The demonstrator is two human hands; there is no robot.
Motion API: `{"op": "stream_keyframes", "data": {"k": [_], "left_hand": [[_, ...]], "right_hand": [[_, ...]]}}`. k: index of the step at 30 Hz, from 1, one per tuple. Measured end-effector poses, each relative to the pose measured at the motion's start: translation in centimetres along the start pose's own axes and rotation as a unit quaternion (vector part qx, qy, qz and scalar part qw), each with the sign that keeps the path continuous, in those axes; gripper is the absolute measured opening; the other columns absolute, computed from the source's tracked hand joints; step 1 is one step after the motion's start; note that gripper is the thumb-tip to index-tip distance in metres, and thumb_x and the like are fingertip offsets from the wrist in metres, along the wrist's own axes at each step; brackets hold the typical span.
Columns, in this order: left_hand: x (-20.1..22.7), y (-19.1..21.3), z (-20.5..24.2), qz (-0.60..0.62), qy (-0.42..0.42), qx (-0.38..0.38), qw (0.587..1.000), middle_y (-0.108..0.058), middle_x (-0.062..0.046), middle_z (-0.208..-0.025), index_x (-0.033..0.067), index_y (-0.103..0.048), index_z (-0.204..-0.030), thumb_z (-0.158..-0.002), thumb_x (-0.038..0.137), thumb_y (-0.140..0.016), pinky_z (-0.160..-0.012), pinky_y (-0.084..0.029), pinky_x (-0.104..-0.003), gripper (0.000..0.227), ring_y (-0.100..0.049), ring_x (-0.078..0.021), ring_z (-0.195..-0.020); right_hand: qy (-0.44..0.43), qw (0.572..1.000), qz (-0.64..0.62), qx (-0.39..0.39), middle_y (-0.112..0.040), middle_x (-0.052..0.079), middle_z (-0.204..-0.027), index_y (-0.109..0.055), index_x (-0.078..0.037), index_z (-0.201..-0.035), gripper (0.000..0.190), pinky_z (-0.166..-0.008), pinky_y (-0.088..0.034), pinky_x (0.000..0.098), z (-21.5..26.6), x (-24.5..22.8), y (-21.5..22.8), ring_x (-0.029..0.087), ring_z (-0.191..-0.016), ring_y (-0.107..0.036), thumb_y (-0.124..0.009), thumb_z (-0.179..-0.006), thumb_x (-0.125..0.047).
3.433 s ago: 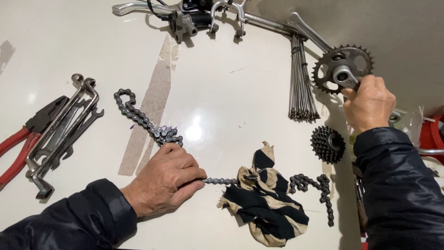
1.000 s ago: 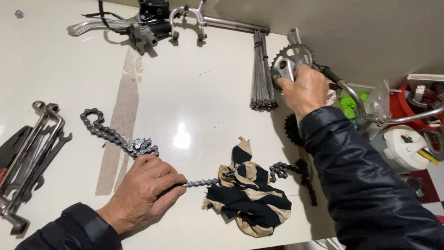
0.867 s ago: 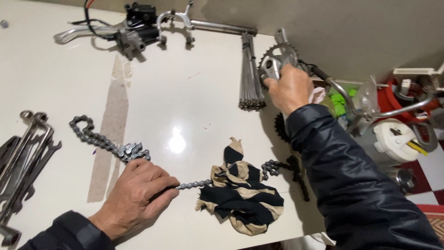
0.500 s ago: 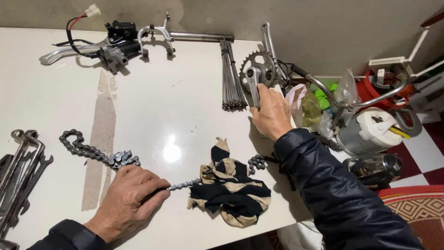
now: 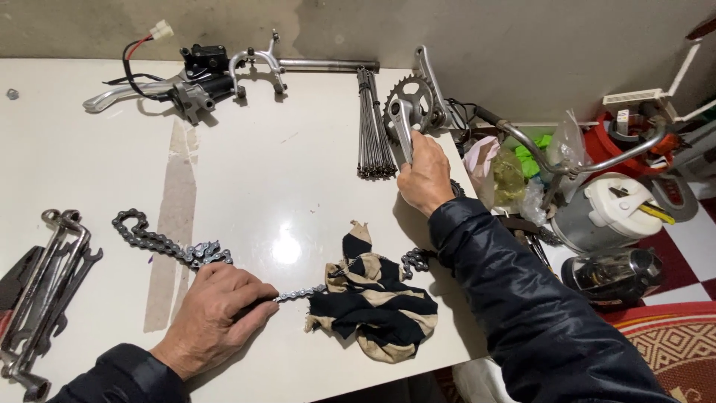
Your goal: Cleaning a bicycle chain by wiping it thoroughly with a cloth link by link on a workbench.
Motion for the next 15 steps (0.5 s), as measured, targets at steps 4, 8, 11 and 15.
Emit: {"op": "stream_keyframes", "data": {"k": [4,8,11,15], "left_hand": [[0.0,0.1,0.0,-0.006,-0.011,0.006,1.000,-0.068,0.003,-0.077,0.0200,-0.076,-0.095,-0.089,0.033,-0.070,-0.087,-0.039,-0.040,0.015,-0.064,-0.0175,-0.078],[0.4,0.3,-0.1,0.001,-0.023,0.019,1.000,-0.068,0.005,-0.078,0.0194,-0.075,-0.094,-0.089,0.031,-0.070,-0.087,-0.038,-0.040,0.014,-0.063,-0.0171,-0.076],[0.4,0.5,-0.1,0.002,-0.026,0.022,0.999,-0.068,0.004,-0.078,0.0190,-0.075,-0.095,-0.090,0.031,-0.070,-0.086,-0.038,-0.040,0.014,-0.062,-0.0172,-0.075],[0.3,0.3,0.0,0.006,-0.024,0.015,1.000,-0.067,0.003,-0.079,0.0177,-0.076,-0.097,-0.091,0.032,-0.070,-0.085,-0.037,-0.040,0.017,-0.061,-0.0176,-0.076]], "right_hand": [[0.002,1.000,0.005,-0.006,-0.056,0.013,-0.099,-0.054,-0.003,-0.124,0.040,-0.094,-0.048,0.0464,0.0,-0.3,-0.1,0.031,-0.099,-0.055,-0.052,-0.085,0.005],[-0.008,1.000,0.018,-0.005,-0.062,0.014,-0.099,-0.055,-0.006,-0.131,0.045,-0.090,-0.048,0.0500,1.0,-1.1,1.0,0.034,-0.096,-0.058,-0.055,-0.086,-0.003],[-0.077,0.996,0.024,-0.038,-0.066,0.017,-0.110,-0.053,-0.008,-0.138,0.049,-0.093,-0.047,0.0497,1.0,0.2,0.9,0.035,-0.102,-0.060,-0.055,-0.091,-0.020],[-0.110,0.992,0.036,-0.052,-0.068,0.021,-0.123,-0.055,-0.006,-0.142,0.060,-0.100,-0.044,0.0461,0.3,2.0,0.4,0.037,-0.115,-0.061,-0.058,-0.093,-0.039]]}}
Point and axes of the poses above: each hand's wrist, its own z-axis away from the middle knuckle, its own y-axis out of the back of the hand, x = y × z, the point moved 8 cm from there along -z, towards the middle knuckle
